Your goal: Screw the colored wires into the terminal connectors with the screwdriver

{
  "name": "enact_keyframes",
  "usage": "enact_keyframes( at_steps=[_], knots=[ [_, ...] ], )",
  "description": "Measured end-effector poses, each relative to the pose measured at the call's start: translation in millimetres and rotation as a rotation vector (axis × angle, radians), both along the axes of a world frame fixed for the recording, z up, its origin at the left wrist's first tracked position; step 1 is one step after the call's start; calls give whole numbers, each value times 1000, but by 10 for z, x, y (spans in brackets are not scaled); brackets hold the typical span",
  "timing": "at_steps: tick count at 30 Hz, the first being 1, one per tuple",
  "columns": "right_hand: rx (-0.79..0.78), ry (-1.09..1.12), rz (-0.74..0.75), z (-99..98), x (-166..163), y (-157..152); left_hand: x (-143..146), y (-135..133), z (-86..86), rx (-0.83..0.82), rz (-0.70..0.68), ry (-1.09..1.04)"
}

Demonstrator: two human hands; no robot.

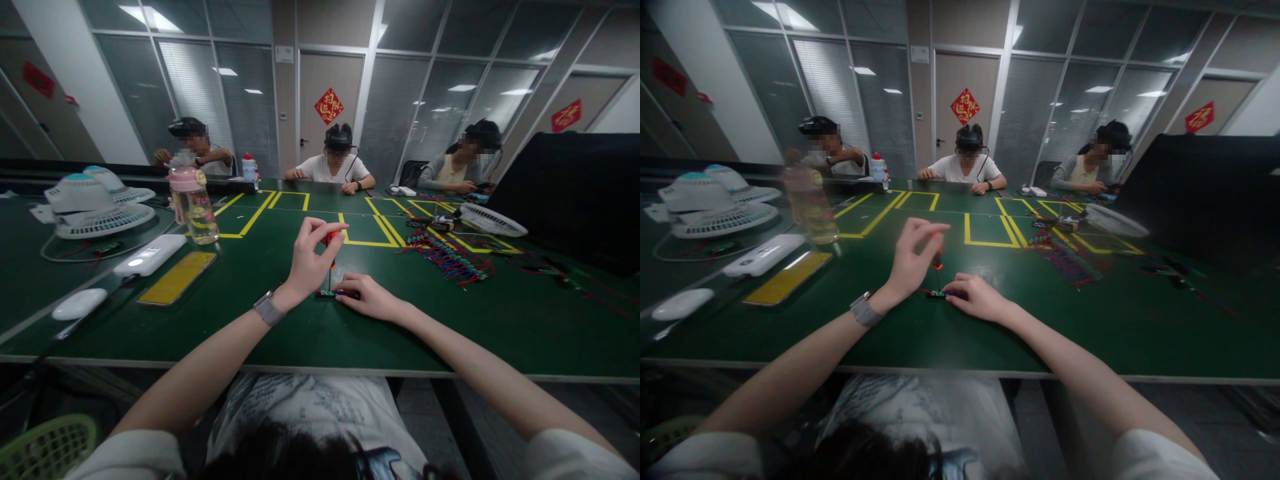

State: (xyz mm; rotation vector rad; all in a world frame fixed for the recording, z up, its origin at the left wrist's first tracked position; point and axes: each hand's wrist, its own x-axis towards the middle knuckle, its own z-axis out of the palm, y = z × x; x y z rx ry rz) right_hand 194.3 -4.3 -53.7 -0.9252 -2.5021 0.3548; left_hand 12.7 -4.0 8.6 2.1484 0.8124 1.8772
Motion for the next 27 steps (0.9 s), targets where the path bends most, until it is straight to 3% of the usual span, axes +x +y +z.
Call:
enact_keyframes(
  at_steps=[6, 13, 22, 27],
  knots=[
    [7, 0, 8, -1, 4, 0, 2, 38, -33, -96, -110, -17],
    [9, -4, 1, -15, 7, 8, 8, 13, -11, -35, -27, 26],
    [-2, 1, 2, -3, 2, -4, 2, 46, -43, -111, -112, -27],
    [7, 1, 2, 0, 0, -1, 14, 26, -25, -46, -56, -10]
  ],
)
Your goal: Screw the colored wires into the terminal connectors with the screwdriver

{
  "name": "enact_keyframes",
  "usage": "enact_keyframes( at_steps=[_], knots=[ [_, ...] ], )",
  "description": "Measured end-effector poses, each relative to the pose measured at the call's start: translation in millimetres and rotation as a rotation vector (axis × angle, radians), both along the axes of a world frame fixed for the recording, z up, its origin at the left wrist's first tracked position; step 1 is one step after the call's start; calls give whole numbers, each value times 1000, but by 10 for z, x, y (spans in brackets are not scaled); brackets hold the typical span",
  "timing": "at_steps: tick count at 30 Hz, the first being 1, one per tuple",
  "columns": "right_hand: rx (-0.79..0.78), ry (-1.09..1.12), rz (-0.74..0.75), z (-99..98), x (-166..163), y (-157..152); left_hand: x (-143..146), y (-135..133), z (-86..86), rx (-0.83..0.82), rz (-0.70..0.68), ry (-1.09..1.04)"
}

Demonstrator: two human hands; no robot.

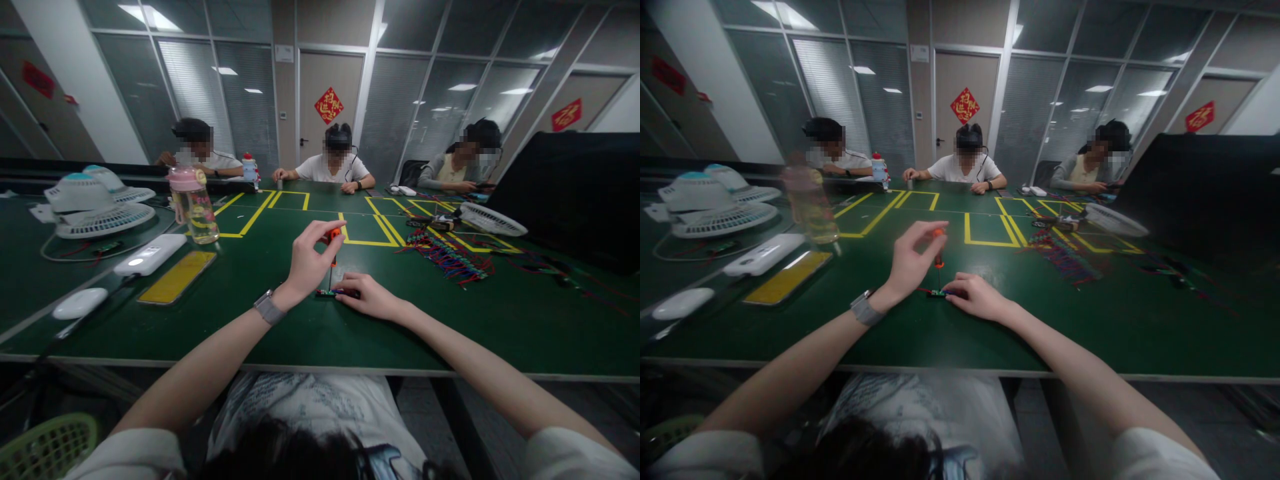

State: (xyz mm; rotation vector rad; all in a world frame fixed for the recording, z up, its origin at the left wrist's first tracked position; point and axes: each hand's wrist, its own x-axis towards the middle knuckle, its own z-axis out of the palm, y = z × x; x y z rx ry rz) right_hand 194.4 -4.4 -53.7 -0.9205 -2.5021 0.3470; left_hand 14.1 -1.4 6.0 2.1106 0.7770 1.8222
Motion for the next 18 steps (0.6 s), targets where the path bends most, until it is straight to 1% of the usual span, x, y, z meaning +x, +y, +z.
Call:
enact_keyframes(
  at_steps=[2, 4, 8, 10, 12, 15, 18],
  knots=[
    [4, -2, 0, -5, 2, 6, -2, -11, 7, 31, 31, 16],
    [3, -4, 1, -12, 3, 11, -5, -13, 5, 30, 30, 28],
    [-3, -2, 5, -22, 6, 14, -4, 8, -16, -12, -67, 26],
    [-6, 0, 3, -22, 6, 12, 1, 16, -19, -36, -82, -1],
    [-5, 1, 3, -20, 7, 10, 6, 10, -9, -35, -41, -8],
    [-2, -1, -2, -19, 6, 9, 6, -17, 17, 17, 45, 22],
    [-8, -1, -9, -21, 4, 9, -3, -34, 28, 29, 66, 31]
  ],
)
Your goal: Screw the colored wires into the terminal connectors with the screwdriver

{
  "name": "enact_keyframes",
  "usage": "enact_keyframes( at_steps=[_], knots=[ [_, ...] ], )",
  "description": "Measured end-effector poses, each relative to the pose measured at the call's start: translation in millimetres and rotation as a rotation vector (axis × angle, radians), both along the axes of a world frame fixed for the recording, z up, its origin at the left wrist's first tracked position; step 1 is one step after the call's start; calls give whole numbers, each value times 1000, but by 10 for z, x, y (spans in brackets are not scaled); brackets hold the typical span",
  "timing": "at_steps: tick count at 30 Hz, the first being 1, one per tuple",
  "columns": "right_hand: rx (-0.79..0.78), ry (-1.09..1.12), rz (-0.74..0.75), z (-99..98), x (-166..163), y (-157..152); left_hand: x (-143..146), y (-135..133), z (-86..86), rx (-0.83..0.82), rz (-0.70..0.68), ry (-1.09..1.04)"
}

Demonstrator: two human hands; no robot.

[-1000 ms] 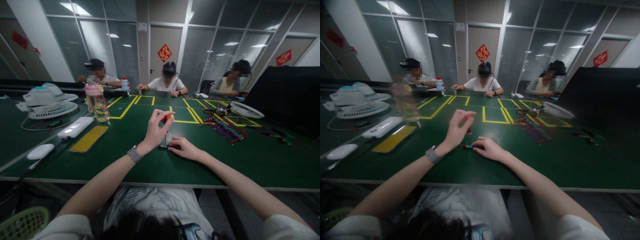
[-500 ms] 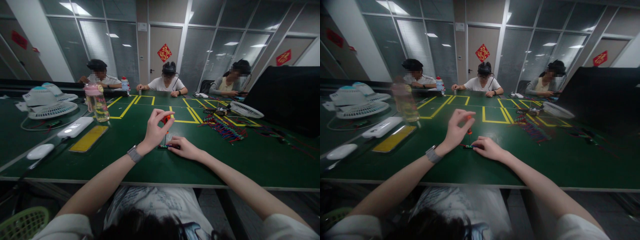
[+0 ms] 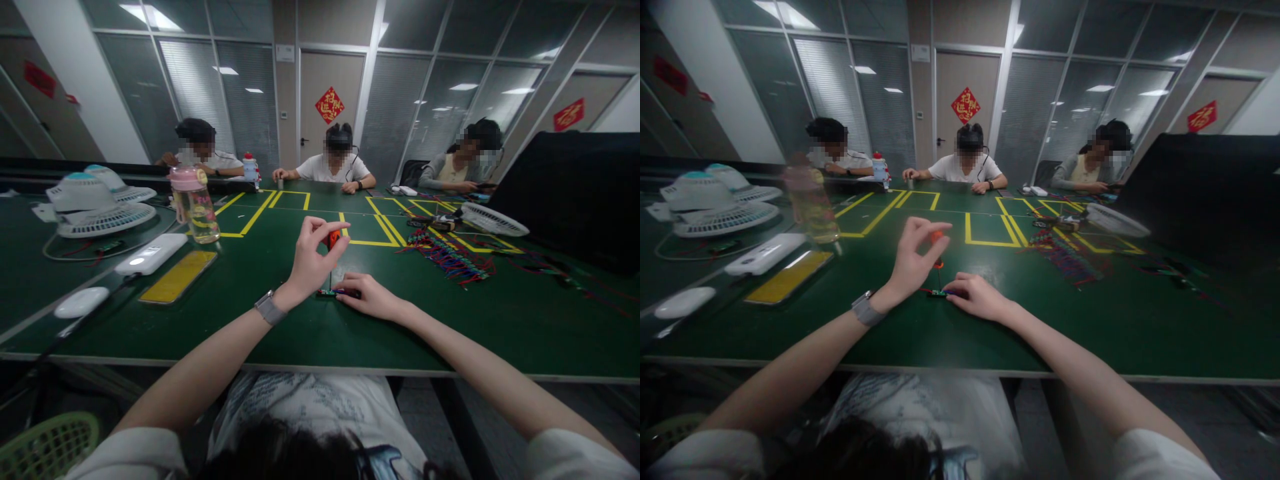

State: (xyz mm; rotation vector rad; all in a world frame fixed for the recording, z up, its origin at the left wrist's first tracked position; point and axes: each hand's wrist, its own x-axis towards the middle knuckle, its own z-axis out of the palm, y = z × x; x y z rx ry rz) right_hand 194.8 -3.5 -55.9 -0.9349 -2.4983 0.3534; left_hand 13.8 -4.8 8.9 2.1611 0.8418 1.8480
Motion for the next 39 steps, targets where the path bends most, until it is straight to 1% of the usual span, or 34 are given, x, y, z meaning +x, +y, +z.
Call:
enact_keyframes(
  at_steps=[6, 8, 10, 14, 16, 18, 20, 23, 25, 28, 30, 32, 36, 39],
  knots=[
    [3, 3, 9, 6, -4, -2, -9, 48, -36, -55, -128, -33],
    [8, 0, 14, 8, -2, -2, 0, 56, -42, -89, -145, -66],
    [7, 0, 17, 8, 0, -2, 7, 51, -40, -80, -120, -72],
    [11, 0, 16, 6, 2, 1, 2, 32, -33, 15, 28, -25],
    [17, -5, 13, 7, 3, 3, -10, 32, -31, 37, 69, -25],
    [19, -13, 9, 9, 4, 5, -22, 38, -29, 41, 43, -30],
    [16, -17, 7, 10, 6, 4, -25, 45, -26, 33, -18, -32],
    [9, -14, 8, 9, 6, 3, -15, 49, -21, -5, -76, -41],
    [11, -12, 10, 8, 4, 3, -6, 46, -20, -6, -62, -42],
    [19, -12, 11, 6, 1, 5, -2, 39, -21, 40, 19, -30],
    [21, -11, 11, 5, -1, 5, -8, 34, -23, 48, 37, -22],
    [21, -6, 15, 6, -2, 4, -15, 31, -25, 24, -2, -14],
    [11, -1, 17, 8, 2, 0, -14, 28, -32, -66, -136, -31],
    [10, -2, 14, 8, 7, 0, 2, 24, -32, -110, -153, -49]
  ],
)
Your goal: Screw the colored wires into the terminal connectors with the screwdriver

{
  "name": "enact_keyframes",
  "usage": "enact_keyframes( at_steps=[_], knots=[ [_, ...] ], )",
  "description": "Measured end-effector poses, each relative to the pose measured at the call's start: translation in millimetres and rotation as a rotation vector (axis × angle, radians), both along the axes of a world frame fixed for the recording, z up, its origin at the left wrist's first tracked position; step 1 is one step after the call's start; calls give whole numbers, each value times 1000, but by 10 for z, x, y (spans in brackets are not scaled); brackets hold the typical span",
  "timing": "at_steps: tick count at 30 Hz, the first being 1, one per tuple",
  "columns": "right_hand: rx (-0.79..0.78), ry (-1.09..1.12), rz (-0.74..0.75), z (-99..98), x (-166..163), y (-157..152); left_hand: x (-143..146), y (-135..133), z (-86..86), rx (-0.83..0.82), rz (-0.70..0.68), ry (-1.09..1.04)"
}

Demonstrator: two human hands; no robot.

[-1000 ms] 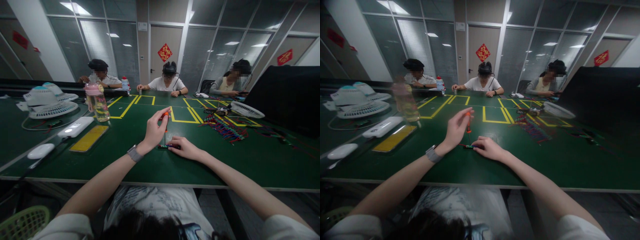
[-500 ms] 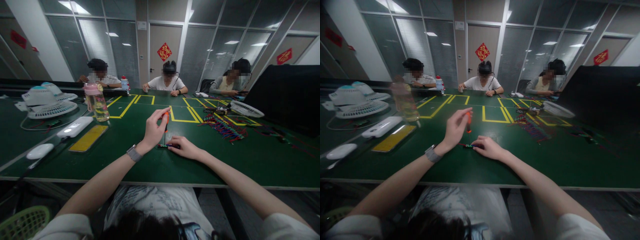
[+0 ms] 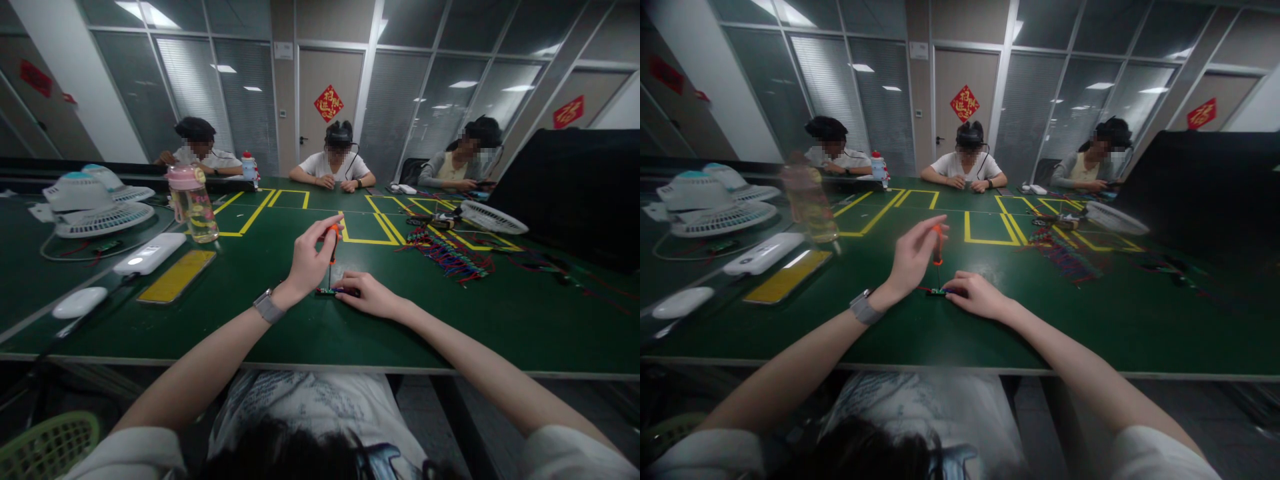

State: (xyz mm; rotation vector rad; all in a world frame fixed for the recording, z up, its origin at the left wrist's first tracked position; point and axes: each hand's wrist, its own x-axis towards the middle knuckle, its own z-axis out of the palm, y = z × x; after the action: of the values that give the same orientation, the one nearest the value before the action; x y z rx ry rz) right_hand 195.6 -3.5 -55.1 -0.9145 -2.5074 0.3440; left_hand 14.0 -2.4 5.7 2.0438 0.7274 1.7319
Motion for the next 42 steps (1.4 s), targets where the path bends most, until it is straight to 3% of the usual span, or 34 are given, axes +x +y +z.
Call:
enact_keyframes(
  at_steps=[8, 16, 23, 32, 39, 42],
  knots=[
    [-7, -7, -4, 5, -10, 0, -5, 7, -6, 67, 149, 86],
    [-4, 2, -1, -2, -4, 2, 7, 49, -40, -12, 8, 8],
    [5, 1, -3, 6, -7, -6, -4, -8, -8, 114, 208, 37],
    [-9, 1, -2, -12, 4, 8, 4, 6, -5, 19, 9, -7],
    [0, 1, 1, 1, -2, 1, 3, -19, 3, 128, 175, 41],
    [1, 5, 5, 1, -1, 1, -12, -9, -7, 113, 138, 45]
  ],
)
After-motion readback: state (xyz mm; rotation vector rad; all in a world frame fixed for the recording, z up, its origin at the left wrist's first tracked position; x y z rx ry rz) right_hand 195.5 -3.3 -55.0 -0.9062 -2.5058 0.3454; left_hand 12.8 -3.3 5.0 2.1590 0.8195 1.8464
